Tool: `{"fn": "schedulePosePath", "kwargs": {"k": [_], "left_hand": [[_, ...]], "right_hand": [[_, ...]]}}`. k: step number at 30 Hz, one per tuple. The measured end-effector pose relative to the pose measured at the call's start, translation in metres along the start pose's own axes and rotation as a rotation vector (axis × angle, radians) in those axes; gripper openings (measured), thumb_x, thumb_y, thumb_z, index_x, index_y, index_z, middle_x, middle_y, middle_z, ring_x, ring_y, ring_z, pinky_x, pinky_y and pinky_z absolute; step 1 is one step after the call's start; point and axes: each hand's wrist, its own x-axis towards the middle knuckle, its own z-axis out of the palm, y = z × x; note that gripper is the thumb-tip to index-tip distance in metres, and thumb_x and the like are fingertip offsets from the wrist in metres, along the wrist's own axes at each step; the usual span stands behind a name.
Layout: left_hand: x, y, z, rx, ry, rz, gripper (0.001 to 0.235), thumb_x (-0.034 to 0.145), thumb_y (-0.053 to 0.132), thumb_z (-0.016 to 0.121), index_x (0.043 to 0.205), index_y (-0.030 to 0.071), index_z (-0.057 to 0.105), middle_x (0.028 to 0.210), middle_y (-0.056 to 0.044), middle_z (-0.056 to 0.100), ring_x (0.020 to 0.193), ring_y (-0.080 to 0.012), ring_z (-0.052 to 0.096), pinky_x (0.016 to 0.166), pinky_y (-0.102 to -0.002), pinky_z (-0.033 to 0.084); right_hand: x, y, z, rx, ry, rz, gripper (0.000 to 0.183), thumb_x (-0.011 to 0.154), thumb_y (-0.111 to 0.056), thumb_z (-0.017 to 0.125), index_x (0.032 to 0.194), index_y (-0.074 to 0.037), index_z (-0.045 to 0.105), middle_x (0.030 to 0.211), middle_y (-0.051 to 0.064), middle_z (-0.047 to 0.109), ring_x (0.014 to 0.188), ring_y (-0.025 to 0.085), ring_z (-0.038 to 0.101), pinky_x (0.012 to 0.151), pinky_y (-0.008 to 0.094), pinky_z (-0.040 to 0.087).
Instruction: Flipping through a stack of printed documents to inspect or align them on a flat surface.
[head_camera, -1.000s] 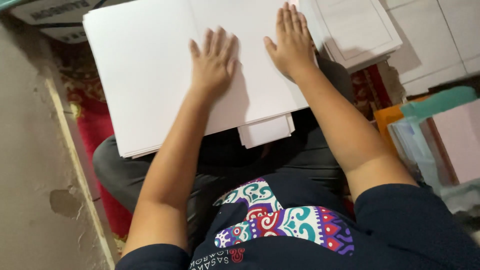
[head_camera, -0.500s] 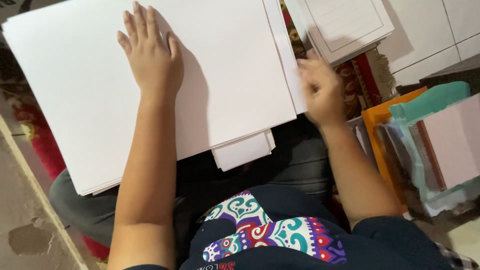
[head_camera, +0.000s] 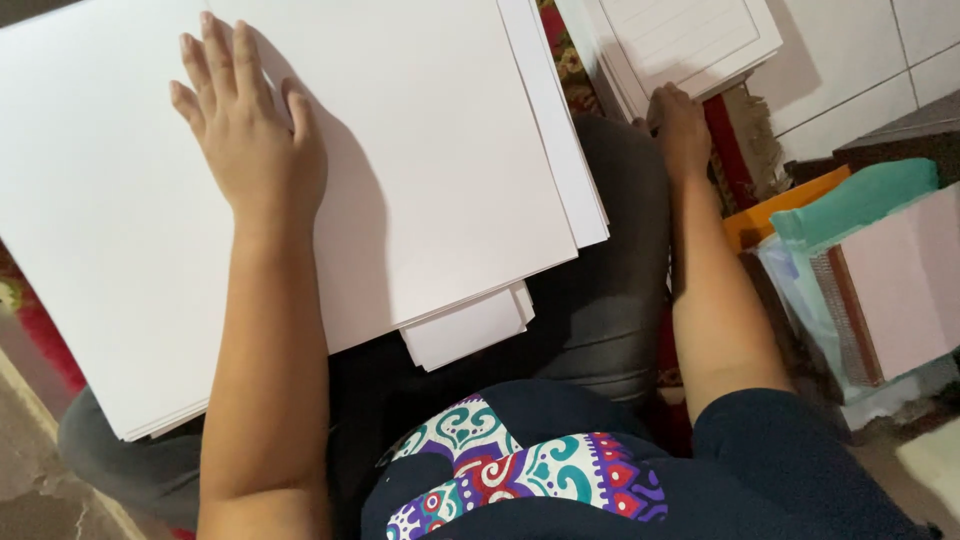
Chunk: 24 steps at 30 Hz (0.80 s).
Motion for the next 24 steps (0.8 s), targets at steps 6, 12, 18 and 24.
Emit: {"fn": "schedulePosePath", "kwargs": {"k": [6,12,18,24], "left_hand": [[-0.002,0.001,-0.003,-0.034,0.02,0.012,0.055,0.105,0.002,0.059,0.158,-0.004,0.045,0.163,-0.021,0.028,0.148,-0.0337,0.01,0.121,-0.057,0.006],[-0.001,0.0,-0.002,-0.047,0.035,0.031,0.055,0.105,0.001,0.059,0.158,-0.005,0.046,0.163,-0.021,0.028,0.148,-0.0336,0.009,0.12,-0.058,0.006],[-0.003,-0.003,-0.001,-0.038,0.055,0.03,0.053,0.105,0.002,0.059,0.157,-0.004,0.047,0.162,-0.022,0.03,0.148,-0.0342,0.011,0.12,-0.058,0.007],[-0.004,-0.003,-0.003,-0.014,-0.023,0.004,0.055,0.11,0.004,0.06,0.161,0.0,0.041,0.165,-0.018,0.025,0.149,-0.0313,0.008,0.121,-0.055,0.003]], "right_hand": [[-0.004,0.004,0.008,-0.09,0.026,0.049,0.046,0.089,-0.012,0.081,0.13,-0.001,0.064,0.133,0.017,0.062,0.117,0.038,0.058,0.094,0.048,0.049],[-0.009,-0.015,-0.006,-0.068,0.091,-0.055,0.037,0.092,-0.01,0.074,0.124,0.003,0.061,0.122,0.019,0.063,0.108,0.04,0.059,0.086,0.05,0.049],[0.0,-0.008,-0.004,-0.068,0.073,-0.036,0.018,0.098,-0.014,0.064,0.108,0.001,0.061,0.116,0.02,0.064,0.098,0.039,0.061,0.074,0.05,0.05],[0.084,0.093,0.008,-0.093,0.095,0.134,0.033,0.109,-0.023,0.051,0.105,0.001,0.073,0.105,0.022,0.069,0.09,0.039,0.064,0.079,0.053,0.051]]}}
